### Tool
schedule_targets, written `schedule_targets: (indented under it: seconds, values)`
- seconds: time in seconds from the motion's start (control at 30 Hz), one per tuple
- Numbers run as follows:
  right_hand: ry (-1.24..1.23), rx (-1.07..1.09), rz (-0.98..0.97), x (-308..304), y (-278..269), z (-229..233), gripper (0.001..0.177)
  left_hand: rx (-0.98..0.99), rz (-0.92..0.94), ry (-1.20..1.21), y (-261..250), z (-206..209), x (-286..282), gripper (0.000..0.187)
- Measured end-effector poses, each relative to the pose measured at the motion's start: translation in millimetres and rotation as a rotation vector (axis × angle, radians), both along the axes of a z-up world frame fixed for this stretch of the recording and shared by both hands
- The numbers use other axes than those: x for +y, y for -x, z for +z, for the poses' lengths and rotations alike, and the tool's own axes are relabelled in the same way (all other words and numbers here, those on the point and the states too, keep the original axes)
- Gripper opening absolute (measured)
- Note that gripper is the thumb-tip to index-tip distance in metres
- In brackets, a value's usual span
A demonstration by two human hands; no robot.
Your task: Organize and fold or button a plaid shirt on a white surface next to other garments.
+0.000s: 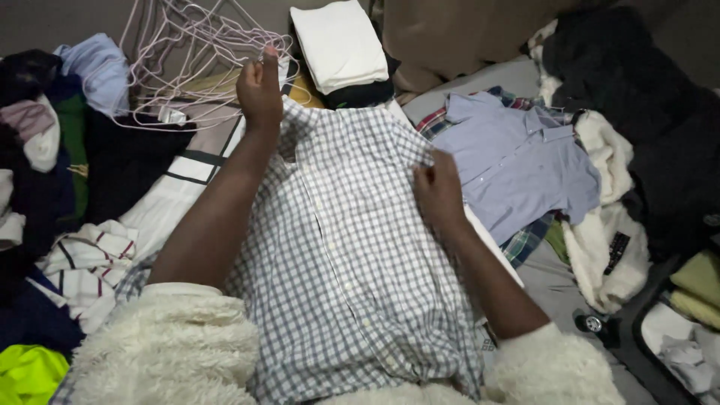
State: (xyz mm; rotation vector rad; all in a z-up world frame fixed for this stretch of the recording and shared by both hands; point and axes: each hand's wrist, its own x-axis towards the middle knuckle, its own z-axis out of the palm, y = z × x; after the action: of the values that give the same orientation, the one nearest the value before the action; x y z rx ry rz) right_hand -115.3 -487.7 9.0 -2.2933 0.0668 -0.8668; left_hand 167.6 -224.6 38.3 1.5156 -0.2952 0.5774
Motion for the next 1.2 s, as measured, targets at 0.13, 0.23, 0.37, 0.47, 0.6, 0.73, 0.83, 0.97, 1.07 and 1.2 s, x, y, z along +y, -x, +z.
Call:
schedule_targets:
  seconds: [0.13, 0.23, 0.37, 0.47, 0.6, 0.73, 0.83, 0.97, 1.07, 1.2]
  values:
    - [-0.281, 0.253, -0.021, -14, -39, -16, 0.044, -0.119, 0.022, -0.046, -11, -7, 1, 0.059]
    - [-0.3, 0.171, 0.153, -8, -44, -33, 0.054, -0.01, -0.109, -0.018, 11, 3, -2, 0.053]
    - [0.005, 0.192, 0.074, 17, -38, -14, 0.046, 0.015, -0.274, 0.145, 5, -10, -6, 0.051]
    - [0.148, 0.154, 0.064, 18, -52, -28, 0.039, 0.004, -0.219, 0.08, -2, -17, -6, 0.052]
    - [0.165, 0.035, 0.126, 39, -87, -37, 0.037, -0.049, -0.225, 0.062, -11, -16, -5, 0.052]
    - [0.068, 0.274, 0.069, 89, -96, 26, 0.052, 0.068, -0.332, 0.169, 9, 5, -6, 0.048]
    - [0.008, 0.283, 0.024, 94, -133, -1, 0.054, 0.108, -0.25, 0.091, 10, 9, -2, 0.049]
    - [-0.203, 0.195, 0.134, 102, -128, 6, 0.033, -0.005, -0.22, -0.06, 11, 10, 9, 0.048]
    - [-0.155, 0.185, 0.182, 109, -102, 22, 0.027, -0.109, -0.111, 0.033, -27, -17, 7, 0.052]
    - [-0.07, 0.032, 0.187, 112, -76, 16, 0.02, -0.017, -0.101, 0.09, 16, 15, -7, 0.041]
